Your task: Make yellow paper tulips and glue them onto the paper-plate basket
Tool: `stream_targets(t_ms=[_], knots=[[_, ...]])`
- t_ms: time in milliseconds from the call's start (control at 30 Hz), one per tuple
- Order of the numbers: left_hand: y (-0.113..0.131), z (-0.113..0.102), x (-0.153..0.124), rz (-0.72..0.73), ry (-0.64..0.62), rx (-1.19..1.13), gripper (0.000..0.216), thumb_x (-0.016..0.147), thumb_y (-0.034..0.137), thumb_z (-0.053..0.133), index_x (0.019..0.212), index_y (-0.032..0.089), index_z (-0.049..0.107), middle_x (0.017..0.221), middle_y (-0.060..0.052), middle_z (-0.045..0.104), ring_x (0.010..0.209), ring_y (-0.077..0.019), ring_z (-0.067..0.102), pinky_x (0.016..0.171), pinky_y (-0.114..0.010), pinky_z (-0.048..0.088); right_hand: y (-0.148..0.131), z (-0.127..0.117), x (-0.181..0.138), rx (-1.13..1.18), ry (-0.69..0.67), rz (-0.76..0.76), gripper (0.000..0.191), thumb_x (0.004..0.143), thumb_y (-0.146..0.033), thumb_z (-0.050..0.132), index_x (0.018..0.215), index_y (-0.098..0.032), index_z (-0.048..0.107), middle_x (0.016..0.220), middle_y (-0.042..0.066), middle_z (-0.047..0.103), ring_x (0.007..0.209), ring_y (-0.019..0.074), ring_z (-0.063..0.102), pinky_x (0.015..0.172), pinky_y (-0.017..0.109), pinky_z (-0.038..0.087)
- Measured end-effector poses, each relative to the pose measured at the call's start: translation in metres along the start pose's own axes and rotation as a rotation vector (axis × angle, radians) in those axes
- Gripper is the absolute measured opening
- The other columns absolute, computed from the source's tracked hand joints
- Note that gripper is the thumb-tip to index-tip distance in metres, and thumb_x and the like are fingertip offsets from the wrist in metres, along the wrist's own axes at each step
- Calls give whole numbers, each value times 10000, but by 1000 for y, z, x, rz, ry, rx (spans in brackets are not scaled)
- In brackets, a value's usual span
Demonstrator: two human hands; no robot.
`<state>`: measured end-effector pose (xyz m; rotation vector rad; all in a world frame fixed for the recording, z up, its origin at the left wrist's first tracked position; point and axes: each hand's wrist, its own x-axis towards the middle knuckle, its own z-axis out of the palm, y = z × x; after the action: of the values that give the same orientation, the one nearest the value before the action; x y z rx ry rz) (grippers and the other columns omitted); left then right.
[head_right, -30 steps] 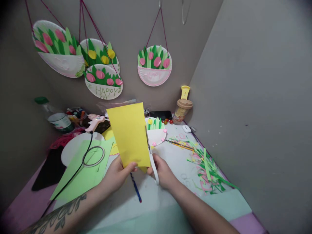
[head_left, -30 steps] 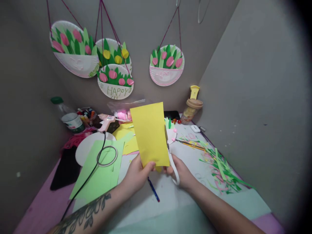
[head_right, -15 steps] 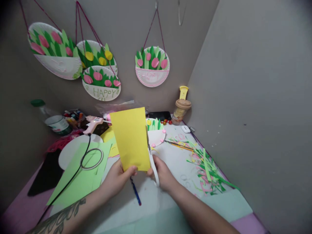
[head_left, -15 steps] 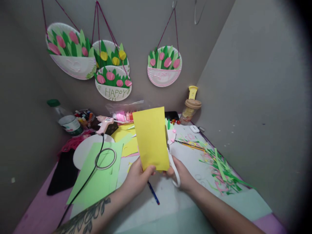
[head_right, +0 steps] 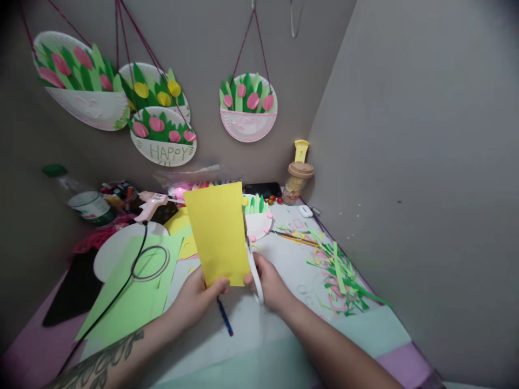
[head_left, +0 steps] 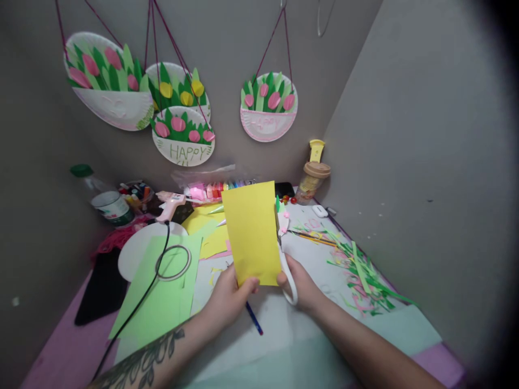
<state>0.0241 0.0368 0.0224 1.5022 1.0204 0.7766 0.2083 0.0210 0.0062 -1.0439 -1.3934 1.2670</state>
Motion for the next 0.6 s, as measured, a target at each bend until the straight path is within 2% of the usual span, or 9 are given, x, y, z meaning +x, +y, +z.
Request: stream_targets(t_ms=[233, 600], knots=[[0, 2, -1, -28, -3, 34, 130, 783, 278, 523, 840, 162, 534, 725, -17, 607, 655, -166, 584, 602, -278, 454, 7, -3, 0, 57, 1, -11, 728, 723, -683, 576, 1200, -139, 498, 1086, 141, 639, 917, 260, 632, 786, 363, 517], [-3, 6, -4, -27, -28, 107, 106, 795, 269, 512, 817, 169, 539, 715, -20, 621, 667, -175, 582, 628, -289, 449, 1, -4, -1, 10, 21, 19, 775, 707, -731, 541, 1209, -144, 490, 1116, 165, 632, 968, 299, 626, 803, 401, 526]])
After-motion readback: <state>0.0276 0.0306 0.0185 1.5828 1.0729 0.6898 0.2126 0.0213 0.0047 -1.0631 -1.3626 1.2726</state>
